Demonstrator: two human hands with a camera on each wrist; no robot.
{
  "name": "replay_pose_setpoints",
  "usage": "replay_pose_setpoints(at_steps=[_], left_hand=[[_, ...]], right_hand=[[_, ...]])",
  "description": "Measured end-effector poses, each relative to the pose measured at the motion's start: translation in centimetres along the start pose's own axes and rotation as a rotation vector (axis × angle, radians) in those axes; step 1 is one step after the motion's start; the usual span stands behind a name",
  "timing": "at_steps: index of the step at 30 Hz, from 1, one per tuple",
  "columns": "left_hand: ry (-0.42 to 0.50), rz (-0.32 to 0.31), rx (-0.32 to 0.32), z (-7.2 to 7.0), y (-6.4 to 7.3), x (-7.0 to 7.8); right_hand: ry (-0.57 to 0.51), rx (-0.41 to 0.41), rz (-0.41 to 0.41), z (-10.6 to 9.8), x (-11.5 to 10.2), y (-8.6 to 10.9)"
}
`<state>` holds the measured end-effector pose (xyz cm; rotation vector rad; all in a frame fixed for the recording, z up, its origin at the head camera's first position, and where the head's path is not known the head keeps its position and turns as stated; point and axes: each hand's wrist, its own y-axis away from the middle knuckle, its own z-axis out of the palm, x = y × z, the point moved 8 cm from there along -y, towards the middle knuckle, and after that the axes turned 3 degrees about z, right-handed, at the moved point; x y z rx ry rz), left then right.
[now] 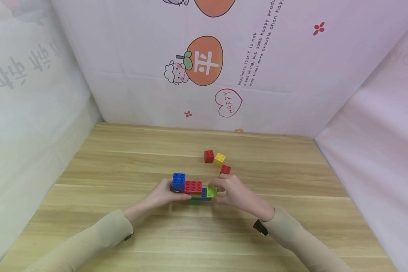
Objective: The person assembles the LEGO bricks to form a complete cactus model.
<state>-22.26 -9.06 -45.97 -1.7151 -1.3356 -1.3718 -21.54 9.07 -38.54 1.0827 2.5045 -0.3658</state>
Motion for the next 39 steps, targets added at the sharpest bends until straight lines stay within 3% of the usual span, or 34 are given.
replay_pose_setpoints(at_steps=[18,39], left_hand=[[-0.009,0.003,0.004,-0.11,-0.07,0.20],[-0.010,0.013,0.001,0.06,0.15,0.36]], right_hand=[[0.003,-0.055,0.063,0.13,0.56,-0.29],[0.035,0.007,0.041,-0.04,0.40,0.39]])
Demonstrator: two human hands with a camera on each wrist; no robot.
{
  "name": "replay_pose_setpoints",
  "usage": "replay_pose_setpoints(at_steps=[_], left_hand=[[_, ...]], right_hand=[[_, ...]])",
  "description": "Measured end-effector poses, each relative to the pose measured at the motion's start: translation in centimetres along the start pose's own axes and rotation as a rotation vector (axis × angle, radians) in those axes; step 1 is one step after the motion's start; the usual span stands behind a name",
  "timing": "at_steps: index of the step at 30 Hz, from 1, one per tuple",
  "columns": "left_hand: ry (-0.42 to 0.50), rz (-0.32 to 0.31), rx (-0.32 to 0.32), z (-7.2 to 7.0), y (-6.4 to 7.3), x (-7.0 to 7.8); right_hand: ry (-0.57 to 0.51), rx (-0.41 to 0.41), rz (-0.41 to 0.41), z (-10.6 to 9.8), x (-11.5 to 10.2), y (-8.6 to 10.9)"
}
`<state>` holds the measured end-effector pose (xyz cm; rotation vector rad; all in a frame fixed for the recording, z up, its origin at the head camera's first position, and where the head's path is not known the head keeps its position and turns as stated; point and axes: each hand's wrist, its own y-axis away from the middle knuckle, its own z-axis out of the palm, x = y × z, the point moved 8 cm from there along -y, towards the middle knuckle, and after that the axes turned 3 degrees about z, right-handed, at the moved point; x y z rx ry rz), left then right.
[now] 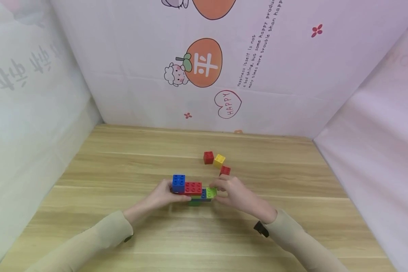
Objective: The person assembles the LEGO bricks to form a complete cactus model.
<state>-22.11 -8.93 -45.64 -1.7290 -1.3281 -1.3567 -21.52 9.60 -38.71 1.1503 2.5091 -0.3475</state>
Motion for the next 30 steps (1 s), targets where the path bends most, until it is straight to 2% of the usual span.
replay_pose_setpoints(at_steps=[9,16,22,30], left_hand=[[-0.011,0.001,0.002,0.0,0.0,0.0],[-0.012,0.001,-0.002,0.0,0.0,-0.1],[-0.010,-0.001,-0.001,0.1,0.0,-0.1],[-0.009,-0.002,0.001,0.1,0.0,-0.1]], right_hand=[[0.040,0.171,-0.063,-1.6,0.6,0.5],[-0.007,0.262,-0.035,-2.6,2.7,0.4],[-0.036,0.302,-0.004,-3.0,4.4,0.2],[-0.055,0.304,0.094,-2.7,6.9,-0.2]])
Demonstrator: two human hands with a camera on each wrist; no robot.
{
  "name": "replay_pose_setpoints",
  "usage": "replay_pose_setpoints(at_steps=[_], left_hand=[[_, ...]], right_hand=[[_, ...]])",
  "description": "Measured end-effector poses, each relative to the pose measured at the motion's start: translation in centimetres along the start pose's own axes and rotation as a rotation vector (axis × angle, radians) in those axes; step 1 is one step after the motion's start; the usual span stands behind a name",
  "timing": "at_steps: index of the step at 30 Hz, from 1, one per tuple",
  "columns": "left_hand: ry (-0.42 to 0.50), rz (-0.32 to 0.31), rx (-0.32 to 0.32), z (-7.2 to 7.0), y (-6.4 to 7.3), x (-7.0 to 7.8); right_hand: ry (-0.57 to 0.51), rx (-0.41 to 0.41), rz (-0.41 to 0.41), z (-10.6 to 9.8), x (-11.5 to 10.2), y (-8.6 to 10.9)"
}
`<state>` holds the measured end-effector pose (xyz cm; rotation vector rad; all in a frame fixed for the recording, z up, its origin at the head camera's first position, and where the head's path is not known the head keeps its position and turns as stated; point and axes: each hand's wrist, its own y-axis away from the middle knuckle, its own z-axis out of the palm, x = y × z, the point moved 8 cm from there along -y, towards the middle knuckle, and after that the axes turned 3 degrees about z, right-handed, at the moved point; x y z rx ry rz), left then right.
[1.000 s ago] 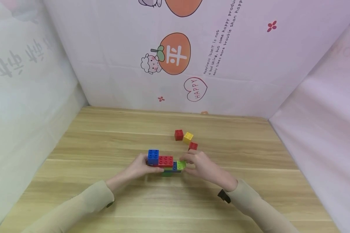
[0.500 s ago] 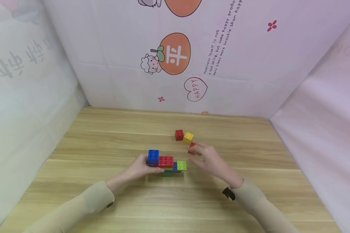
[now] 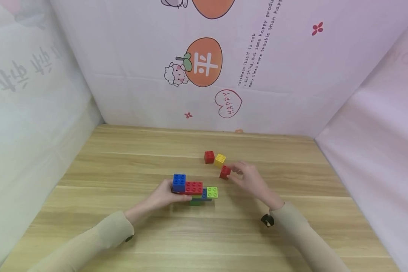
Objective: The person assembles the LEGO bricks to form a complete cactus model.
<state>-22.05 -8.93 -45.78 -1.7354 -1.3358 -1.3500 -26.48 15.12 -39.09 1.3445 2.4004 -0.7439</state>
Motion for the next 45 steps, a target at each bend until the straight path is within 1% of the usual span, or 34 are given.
replay_pose_setpoints(at_steps=[11,17,21,29,33,45], left_hand=[[-0.005,-0.007,-0.001,-0.1,0.0,0.0],[-0.008,0.000,-0.006,-0.1,-0.1,0.0],[-0.005,0.009,-0.011,-0.1,-0.1,0.1],[-0.003,0.002,-0.005,-0.1,0.0,0.0],[0.002,0.011,-0.010,0.0,0.0,-0.1],[0.010,0.006,-0.004,0.1,-0.1,-0.2]], right_hand=[[-0.027,-0.066,0.169,1.2,2.8,-0.7],[-0.032,-0.106,0.212,2.0,3.6,-0.9],[-0.041,-0.124,0.210,2.3,3.8,-1.1],[-0.045,-0.125,0.189,2.9,4.2,-1.2],[-0.051,-0.127,0.192,3.0,4.3,-1.1],[-0.066,-0.118,0.201,2.9,4.1,-1.0]])
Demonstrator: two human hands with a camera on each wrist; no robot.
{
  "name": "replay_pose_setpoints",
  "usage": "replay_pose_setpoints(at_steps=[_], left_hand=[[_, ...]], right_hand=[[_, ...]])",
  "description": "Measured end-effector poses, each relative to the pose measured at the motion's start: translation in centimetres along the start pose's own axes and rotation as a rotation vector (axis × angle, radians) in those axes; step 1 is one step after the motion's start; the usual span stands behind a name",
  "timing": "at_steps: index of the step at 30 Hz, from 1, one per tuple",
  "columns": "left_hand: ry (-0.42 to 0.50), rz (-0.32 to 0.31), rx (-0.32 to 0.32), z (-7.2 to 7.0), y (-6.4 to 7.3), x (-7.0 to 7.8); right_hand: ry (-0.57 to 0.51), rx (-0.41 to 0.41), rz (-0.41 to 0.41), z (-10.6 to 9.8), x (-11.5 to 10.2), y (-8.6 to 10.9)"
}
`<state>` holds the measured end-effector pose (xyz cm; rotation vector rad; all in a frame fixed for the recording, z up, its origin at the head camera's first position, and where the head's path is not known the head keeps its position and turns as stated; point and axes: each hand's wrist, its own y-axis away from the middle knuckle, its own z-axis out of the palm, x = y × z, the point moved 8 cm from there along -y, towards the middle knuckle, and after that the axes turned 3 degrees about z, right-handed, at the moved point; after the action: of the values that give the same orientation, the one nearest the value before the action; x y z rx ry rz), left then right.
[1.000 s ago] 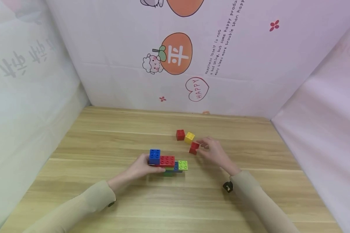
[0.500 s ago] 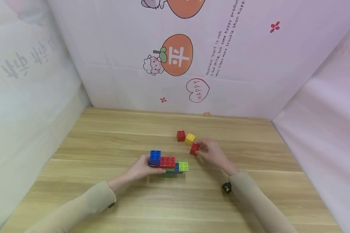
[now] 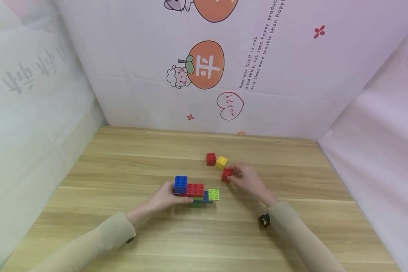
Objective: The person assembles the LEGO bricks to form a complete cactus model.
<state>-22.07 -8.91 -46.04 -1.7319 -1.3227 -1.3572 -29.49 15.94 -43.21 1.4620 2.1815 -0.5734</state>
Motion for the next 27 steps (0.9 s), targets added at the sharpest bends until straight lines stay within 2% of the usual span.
replay_pose_setpoints(at_steps=[14,27], left_hand=[[0.002,0.000,-0.002,0.1,0.0,-0.1],[-0.012,-0.005,0.005,0.0,0.0,0.3]], right_hand=[[-0.026,0.035,-0.025,-0.9,-1.9,1.0],[-0.043,0.086,-0.132,-2.1,-4.8,2.4]])
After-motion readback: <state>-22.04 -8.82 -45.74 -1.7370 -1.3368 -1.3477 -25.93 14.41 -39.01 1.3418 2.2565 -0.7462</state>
